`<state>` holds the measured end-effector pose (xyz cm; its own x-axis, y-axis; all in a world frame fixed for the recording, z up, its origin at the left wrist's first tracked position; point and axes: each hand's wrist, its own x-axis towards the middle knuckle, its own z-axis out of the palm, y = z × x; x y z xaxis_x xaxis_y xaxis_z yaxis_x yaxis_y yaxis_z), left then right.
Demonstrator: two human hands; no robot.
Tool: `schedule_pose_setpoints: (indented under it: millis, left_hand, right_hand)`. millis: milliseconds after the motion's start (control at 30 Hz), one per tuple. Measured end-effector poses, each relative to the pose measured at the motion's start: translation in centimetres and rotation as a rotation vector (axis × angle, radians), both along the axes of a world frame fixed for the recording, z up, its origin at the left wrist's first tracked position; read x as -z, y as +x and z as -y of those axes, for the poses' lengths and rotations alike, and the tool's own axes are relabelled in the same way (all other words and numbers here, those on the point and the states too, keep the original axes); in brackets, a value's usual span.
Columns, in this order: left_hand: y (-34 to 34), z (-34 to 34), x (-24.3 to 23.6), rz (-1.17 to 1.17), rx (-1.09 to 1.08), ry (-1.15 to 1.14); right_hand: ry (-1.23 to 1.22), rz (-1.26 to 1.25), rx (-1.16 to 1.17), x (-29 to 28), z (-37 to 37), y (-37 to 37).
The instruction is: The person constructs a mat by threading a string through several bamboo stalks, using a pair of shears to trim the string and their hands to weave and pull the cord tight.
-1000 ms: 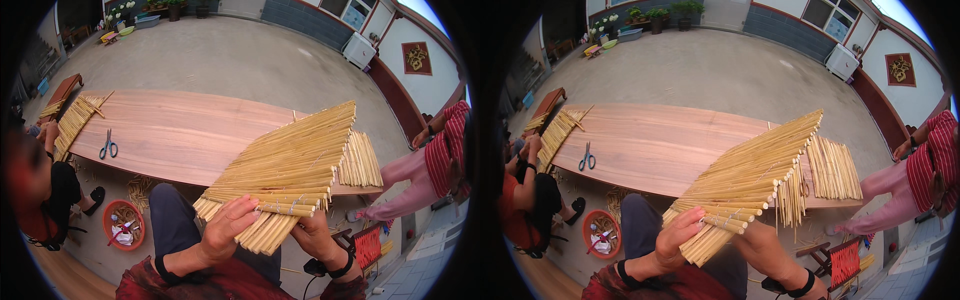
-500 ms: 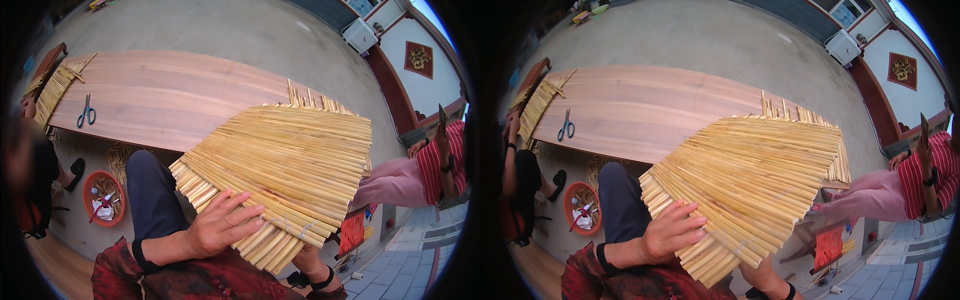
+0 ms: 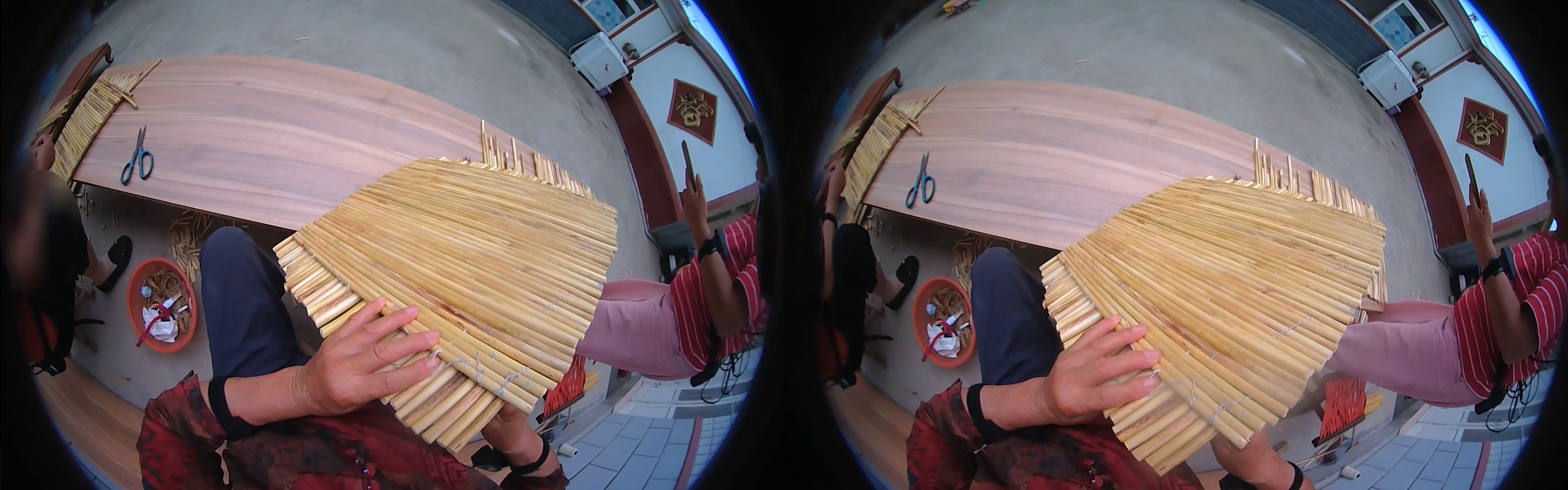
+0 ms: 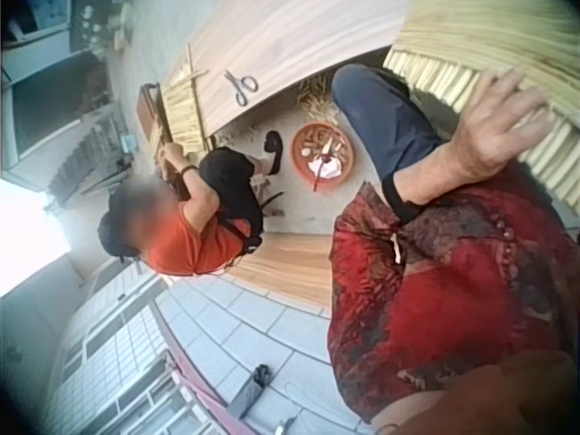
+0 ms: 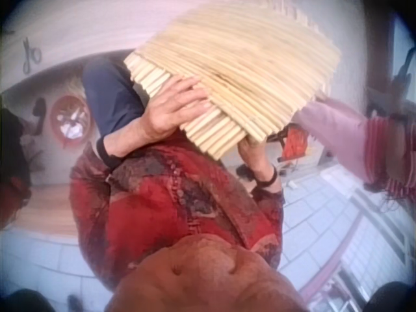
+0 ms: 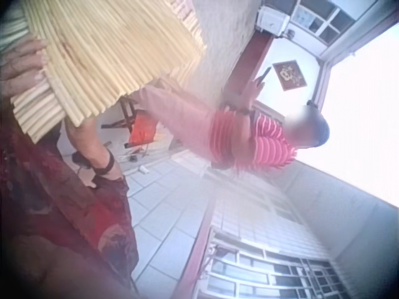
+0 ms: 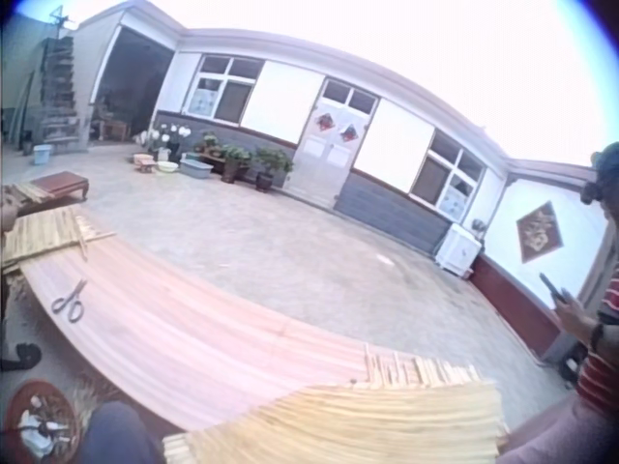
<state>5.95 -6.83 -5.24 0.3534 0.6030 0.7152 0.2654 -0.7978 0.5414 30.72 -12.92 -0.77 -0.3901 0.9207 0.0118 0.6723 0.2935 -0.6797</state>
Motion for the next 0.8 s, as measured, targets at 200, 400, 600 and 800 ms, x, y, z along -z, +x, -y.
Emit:
schedule_pose_setpoints:
  millis: [200,400,600,800]
  left_hand:
    - [-0.2,-0.3,0.1,0.011,-0.009,0.007]
    - [-0.3,-0.3,0.0,0.012,-0.013,-0.013]
    - [-0.1,-0.3,0.0,0.056,0.057,-0.049]
    - [-0.1,0.0,0.1,0.01,-0.003,-0.117]
  right_hand:
    - [-0.102,0.024,0.002,0.3,0.0,-0.3]
    - [-0.078,-0.175,0.001,1.5,-0.1,-0.9]
    - [-0.036,0.05,-0.056,0.6,0.2,-0.1]
    - [-0.038,-0.02,-0.044,0.7,-1.0,-1.0]
